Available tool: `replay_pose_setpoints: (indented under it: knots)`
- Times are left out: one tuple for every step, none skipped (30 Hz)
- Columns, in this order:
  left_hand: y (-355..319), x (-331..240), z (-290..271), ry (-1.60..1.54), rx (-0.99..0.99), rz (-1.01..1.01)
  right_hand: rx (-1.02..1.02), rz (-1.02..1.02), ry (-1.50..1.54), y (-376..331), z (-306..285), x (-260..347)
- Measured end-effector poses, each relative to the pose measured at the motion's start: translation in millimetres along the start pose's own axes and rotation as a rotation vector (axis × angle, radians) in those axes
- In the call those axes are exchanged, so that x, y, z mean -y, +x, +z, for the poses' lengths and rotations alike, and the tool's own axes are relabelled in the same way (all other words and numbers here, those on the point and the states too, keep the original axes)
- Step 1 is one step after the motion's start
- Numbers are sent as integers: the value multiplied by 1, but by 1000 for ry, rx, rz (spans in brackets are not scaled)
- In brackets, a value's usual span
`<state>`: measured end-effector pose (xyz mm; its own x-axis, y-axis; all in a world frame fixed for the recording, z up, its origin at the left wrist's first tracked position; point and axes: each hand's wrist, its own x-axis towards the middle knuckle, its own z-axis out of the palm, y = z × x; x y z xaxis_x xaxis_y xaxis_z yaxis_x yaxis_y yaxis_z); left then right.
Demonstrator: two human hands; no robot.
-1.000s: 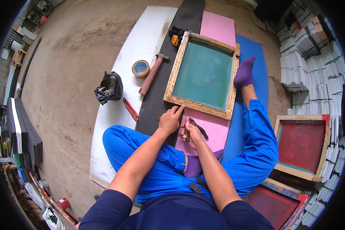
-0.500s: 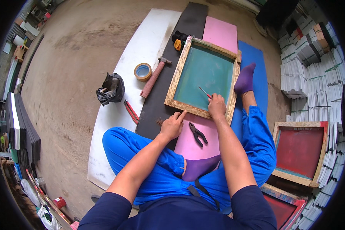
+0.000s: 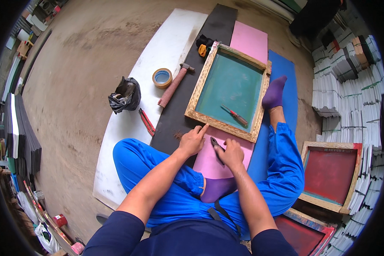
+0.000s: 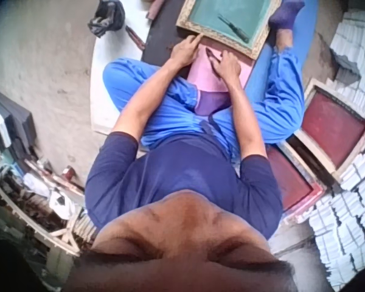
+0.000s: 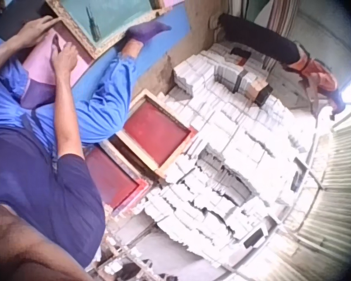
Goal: The person sits on the floor and uses a utility knife to trim the edges of a black strip of material placed on a pink sheet. They repeatedly cut and adjust the strip while working on a wooden frame with a green surface.
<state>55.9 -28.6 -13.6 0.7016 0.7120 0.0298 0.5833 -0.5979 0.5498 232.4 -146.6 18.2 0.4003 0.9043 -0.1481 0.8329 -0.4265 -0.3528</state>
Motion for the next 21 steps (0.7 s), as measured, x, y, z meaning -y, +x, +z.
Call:
replay_pose_setpoints:
  knots:
    - [2,-2,1,-1,1,13,25,-14,26,-10,9,-7]
    - [2,-3,2,3,9,4,50,-27,53,-15,18,-13]
    - [2,-4,3,9,14,-6,70,-2,66,-14,18,-12]
    - [2,-4,3,14,19,-15,89,24,79,-13,20,-11]
    - [1,-2,3,11,2,-10,109,51,92,-12,21,-10]
    - [0,-2,4,4,-14,-2,190,82,135,-10,21,-11]
    - [-1,-1,4,-3,-28,6,271,115,179,-5,21,-11]
    - [-2,-1,3,-4,-25,4,351,147,222,-1,23,-13]
    - [-2,-2,2,-6,-22,4,276,143,250,-4,31,-12]
    - [-1,-3,2,-9,-13,4,241,129,222,-4,41,-16]
    - [0,-4,3,-3,-21,27,206,115,194,-3,49,-21]
    - [-1,-3,3,8,-32,45,199,116,207,-3,50,-20]
    - [-1,-4,3,18,-42,65,191,118,219,-4,50,-20]
    - [1,-6,4,63,-2,71,210,141,269,-3,49,-21]
    - [5,-13,0,108,38,78,227,166,319,-4,46,-21]
    - [10,-20,-2,153,79,86,262,219,470,-5,48,-26]
    - [15,-25,-2,180,80,83,295,272,621,-7,51,-33]
    - [21,-31,0,206,82,78,328,324,773,-8,53,-37]
    - [22,-32,1,236,86,66,353,356,849,-10,44,-31]
    - [23,-32,4,252,109,57,377,387,926,-13,33,-26]
    - [25,-32,6,267,130,50,398,418,1001,-15,19,-19]
